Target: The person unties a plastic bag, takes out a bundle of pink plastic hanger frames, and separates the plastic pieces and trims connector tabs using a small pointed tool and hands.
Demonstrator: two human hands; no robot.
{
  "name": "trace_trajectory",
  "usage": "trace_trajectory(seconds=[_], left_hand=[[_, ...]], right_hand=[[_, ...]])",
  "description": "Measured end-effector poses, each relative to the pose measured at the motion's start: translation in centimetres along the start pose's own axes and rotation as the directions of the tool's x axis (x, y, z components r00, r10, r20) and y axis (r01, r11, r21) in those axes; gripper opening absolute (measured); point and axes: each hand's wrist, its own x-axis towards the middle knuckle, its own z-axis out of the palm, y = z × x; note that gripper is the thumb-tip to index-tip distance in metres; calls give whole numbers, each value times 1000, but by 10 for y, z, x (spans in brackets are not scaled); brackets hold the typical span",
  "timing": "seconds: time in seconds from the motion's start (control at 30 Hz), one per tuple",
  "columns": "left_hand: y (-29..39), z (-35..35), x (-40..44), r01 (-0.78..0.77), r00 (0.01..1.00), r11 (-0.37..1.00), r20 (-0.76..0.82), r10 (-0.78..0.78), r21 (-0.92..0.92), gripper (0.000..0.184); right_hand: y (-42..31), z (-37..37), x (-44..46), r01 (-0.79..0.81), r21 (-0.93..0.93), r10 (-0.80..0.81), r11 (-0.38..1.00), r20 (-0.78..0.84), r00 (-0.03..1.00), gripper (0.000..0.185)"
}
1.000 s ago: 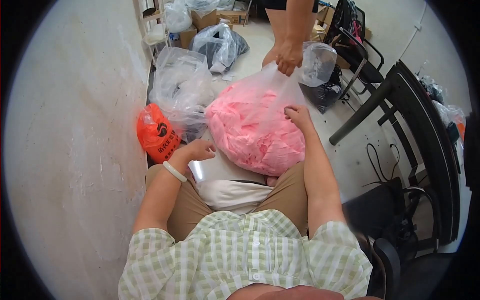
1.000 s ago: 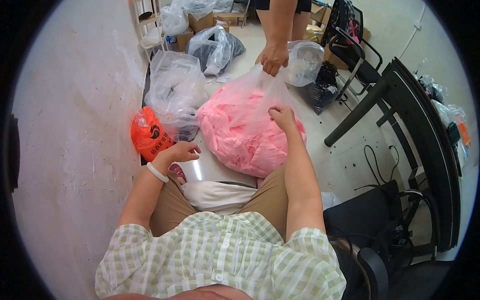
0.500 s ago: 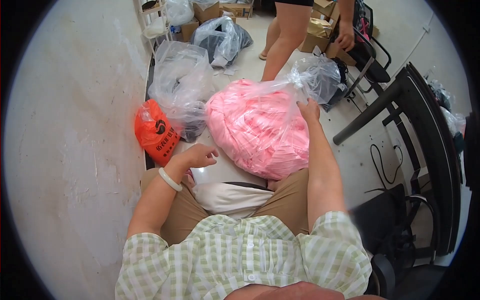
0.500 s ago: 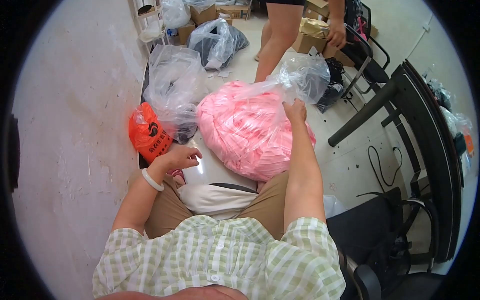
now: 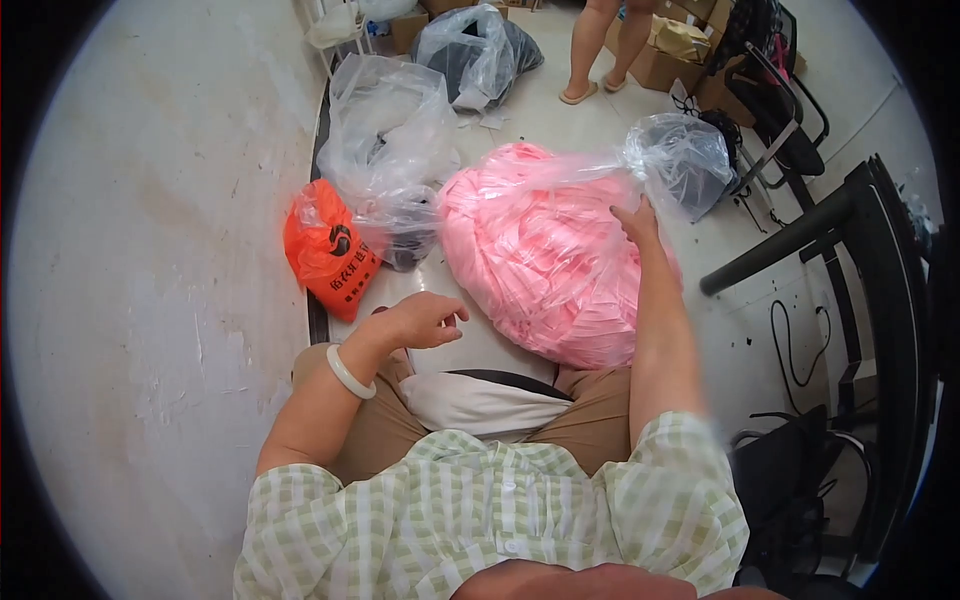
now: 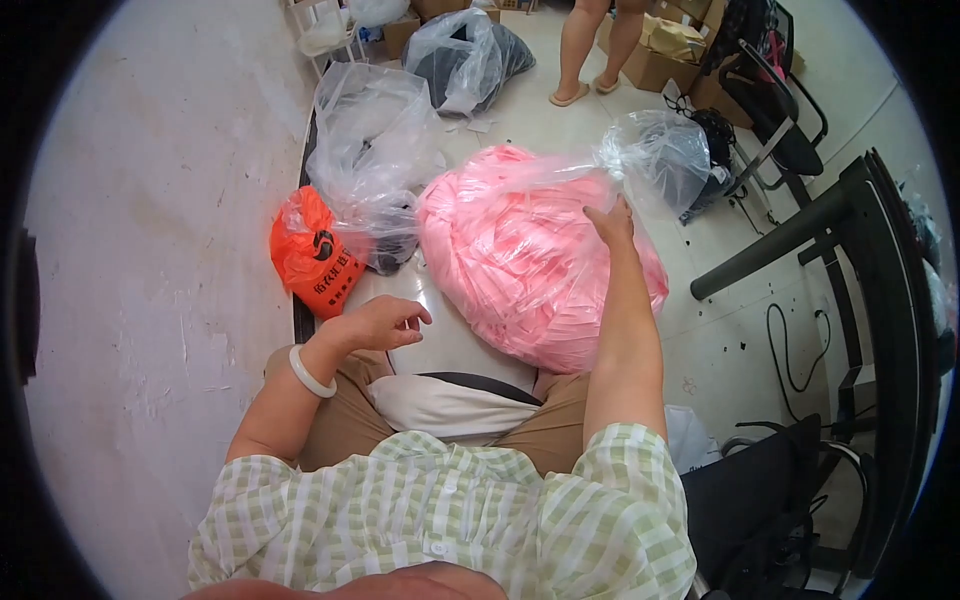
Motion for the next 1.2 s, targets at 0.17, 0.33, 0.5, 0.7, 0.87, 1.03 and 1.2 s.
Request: trace_trajectory(seconds=[0.17,0.33,0.5,0.7,0.87,1.03,1.2], left_hand=[[1,4,-2,-24,999,1000,-36,24,3,29],[1,4,-3,0,1000,1000,-13,0,-14,29],[-4,7,3,-6,1000,1000,2,6,0,29],[3,6,-6,34,999,999,11,-34,-38,29],[7,0,-3,17,1000,999,18,-17,-37,29],[6,-4,-4,9,1000,998,21,-8,-67,28],[9,-6,-1,16,999,999,39,-14,-51,29]], right_hand=[[-25,-24,8,-229,379,253,897,-12,967,95],[-21,-19,-9,-319,84,297,944,202,933,95],[-8,0,-21,-229,-55,235,972,261,936,81],[0,-7,14,-97,-242,68,965,-125,990,69],[-27,-18,7,-199,232,190,952,63,980,71],[-37,-8,15,-217,283,193,934,110,975,78],[-20,-5,29,-177,164,179,971,-1,984,84]])
